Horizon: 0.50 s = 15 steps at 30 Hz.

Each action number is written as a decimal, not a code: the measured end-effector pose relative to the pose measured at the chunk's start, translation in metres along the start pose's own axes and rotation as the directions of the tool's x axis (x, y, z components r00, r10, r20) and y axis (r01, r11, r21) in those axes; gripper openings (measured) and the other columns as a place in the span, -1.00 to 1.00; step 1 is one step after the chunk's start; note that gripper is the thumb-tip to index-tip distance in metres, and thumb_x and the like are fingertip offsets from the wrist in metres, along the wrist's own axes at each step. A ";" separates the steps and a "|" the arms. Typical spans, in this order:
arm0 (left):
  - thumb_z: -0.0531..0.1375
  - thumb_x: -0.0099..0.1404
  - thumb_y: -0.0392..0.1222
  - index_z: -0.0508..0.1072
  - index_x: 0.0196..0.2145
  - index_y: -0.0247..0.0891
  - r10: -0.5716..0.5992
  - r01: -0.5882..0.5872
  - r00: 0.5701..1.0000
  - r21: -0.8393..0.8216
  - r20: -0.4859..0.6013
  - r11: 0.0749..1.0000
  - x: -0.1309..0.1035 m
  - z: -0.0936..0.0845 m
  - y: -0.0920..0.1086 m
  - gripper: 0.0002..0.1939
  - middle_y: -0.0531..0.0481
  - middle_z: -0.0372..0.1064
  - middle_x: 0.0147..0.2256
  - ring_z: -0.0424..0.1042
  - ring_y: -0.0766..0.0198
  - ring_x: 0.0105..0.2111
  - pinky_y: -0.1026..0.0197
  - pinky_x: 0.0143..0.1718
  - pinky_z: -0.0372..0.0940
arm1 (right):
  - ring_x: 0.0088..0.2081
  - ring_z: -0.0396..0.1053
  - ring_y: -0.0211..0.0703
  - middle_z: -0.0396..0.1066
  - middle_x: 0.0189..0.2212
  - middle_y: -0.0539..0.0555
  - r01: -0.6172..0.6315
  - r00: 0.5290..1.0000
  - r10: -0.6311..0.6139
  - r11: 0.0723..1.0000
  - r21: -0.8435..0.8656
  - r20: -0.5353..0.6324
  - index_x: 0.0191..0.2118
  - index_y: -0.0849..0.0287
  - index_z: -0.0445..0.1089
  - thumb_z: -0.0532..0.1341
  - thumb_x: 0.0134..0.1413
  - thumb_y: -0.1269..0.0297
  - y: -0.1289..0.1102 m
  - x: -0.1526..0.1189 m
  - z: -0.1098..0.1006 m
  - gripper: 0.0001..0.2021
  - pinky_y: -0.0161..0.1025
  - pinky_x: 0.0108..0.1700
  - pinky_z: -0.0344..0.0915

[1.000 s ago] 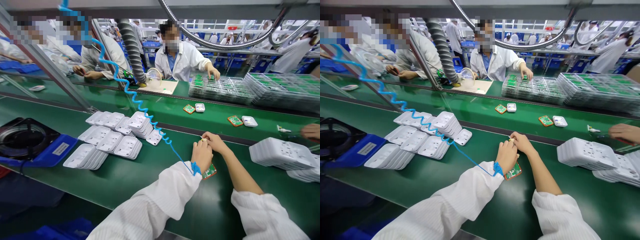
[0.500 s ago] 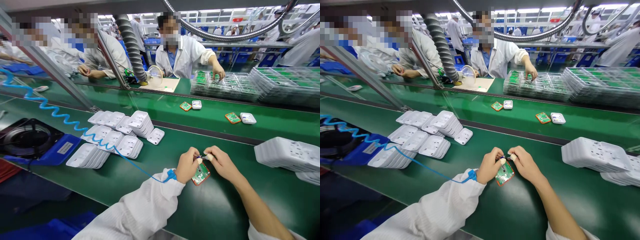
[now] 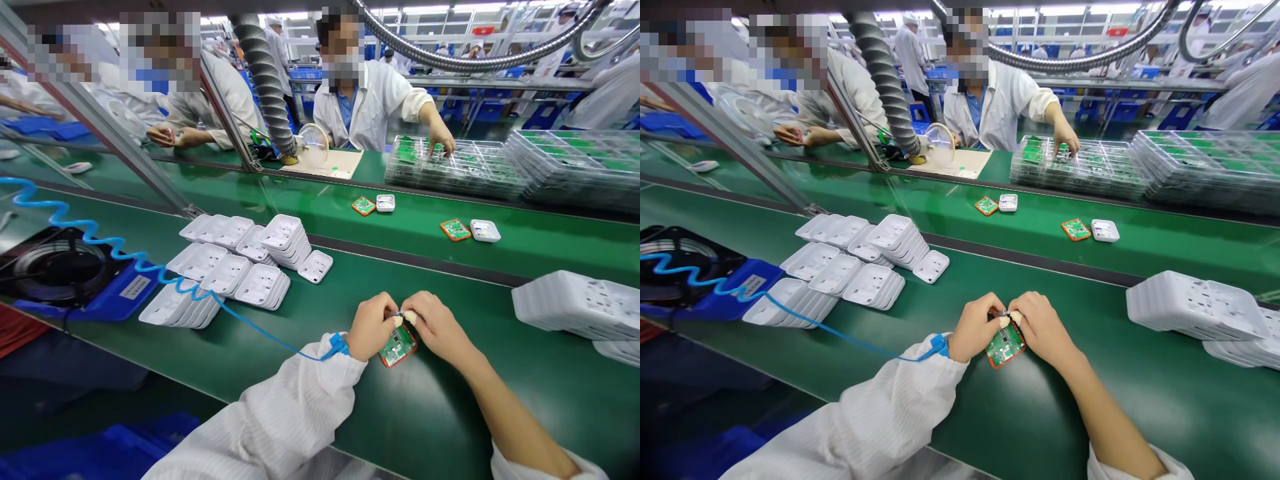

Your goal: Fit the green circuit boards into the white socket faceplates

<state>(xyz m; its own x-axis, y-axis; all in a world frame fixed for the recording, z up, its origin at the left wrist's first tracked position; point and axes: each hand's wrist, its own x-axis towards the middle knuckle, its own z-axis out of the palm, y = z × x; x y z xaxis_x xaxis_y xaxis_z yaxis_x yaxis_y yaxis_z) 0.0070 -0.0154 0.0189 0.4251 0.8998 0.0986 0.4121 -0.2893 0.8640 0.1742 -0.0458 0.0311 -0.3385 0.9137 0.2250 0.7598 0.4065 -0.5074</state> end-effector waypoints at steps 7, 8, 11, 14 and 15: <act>0.06 0.09 -0.40 0.23 -0.46 -0.23 0.144 -0.144 0.989 0.313 0.026 0.939 -0.003 -0.001 -0.003 -0.90 0.06 0.30 -0.45 0.27 0.27 -0.39 0.23 -0.33 0.12 | -0.34 0.16 -0.19 0.28 -0.42 0.02 0.021 1.000 -0.022 0.997 -0.069 -0.007 -0.38 0.16 0.23 -0.03 0.14 0.42 -0.002 0.001 0.012 -0.86 -0.22 -0.26 0.07; 0.05 0.09 -0.41 0.23 -0.45 -0.23 0.159 -0.160 0.987 0.340 0.032 0.927 -0.003 0.000 -0.005 -0.89 0.05 0.30 -0.44 0.27 0.26 -0.38 0.22 -0.32 0.12 | -0.35 0.15 -0.19 0.27 -0.43 0.03 0.030 1.000 -0.031 0.995 -0.098 -0.007 -0.39 0.16 0.23 -0.03 0.12 0.43 -0.003 0.001 0.015 -0.85 -0.22 -0.27 0.06; 0.06 0.08 -0.42 0.23 -0.44 -0.23 0.156 -0.160 0.987 0.392 0.043 0.906 -0.003 0.003 -0.012 -0.88 0.04 0.31 -0.43 0.29 0.25 -0.37 0.21 -0.31 0.13 | -0.38 0.12 -0.17 0.25 -0.47 0.05 0.053 0.998 -0.057 0.976 -0.213 -0.011 -0.43 0.17 0.23 -0.05 0.10 0.46 -0.003 0.003 0.027 -0.82 -0.20 -0.30 0.06; 0.10 0.09 -0.38 0.25 -0.45 -0.23 0.054 -0.065 0.998 0.347 0.043 0.936 0.003 0.001 -0.018 -0.91 0.06 0.31 -0.45 0.29 0.28 -0.42 0.23 -0.35 0.15 | -0.34 0.17 -0.14 0.29 -0.42 0.08 0.033 0.998 -0.043 0.982 -0.188 -0.049 -0.37 0.17 0.26 -0.07 0.11 0.45 -0.002 0.007 0.033 -0.81 -0.18 -0.26 0.10; 0.11 0.10 -0.35 0.27 -0.44 -0.23 0.006 -0.021 0.999 0.302 0.051 0.953 0.006 -0.003 -0.019 -0.93 0.08 0.32 -0.46 0.30 0.30 -0.44 0.25 -0.37 0.17 | -0.29 0.20 -0.13 0.31 -0.35 0.09 0.013 0.996 -0.025 0.990 -0.143 -0.080 -0.28 0.17 0.28 -0.06 0.12 0.42 0.000 0.009 0.033 -0.81 -0.18 -0.22 0.12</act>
<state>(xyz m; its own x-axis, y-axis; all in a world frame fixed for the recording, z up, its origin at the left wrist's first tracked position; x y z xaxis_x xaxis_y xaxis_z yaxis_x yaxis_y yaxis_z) -0.0005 -0.0036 0.0041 0.4678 0.8804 0.0784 0.6270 -0.3930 0.6726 0.1529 -0.0380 0.0058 -0.3119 0.9003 0.3037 0.8270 0.4146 -0.3798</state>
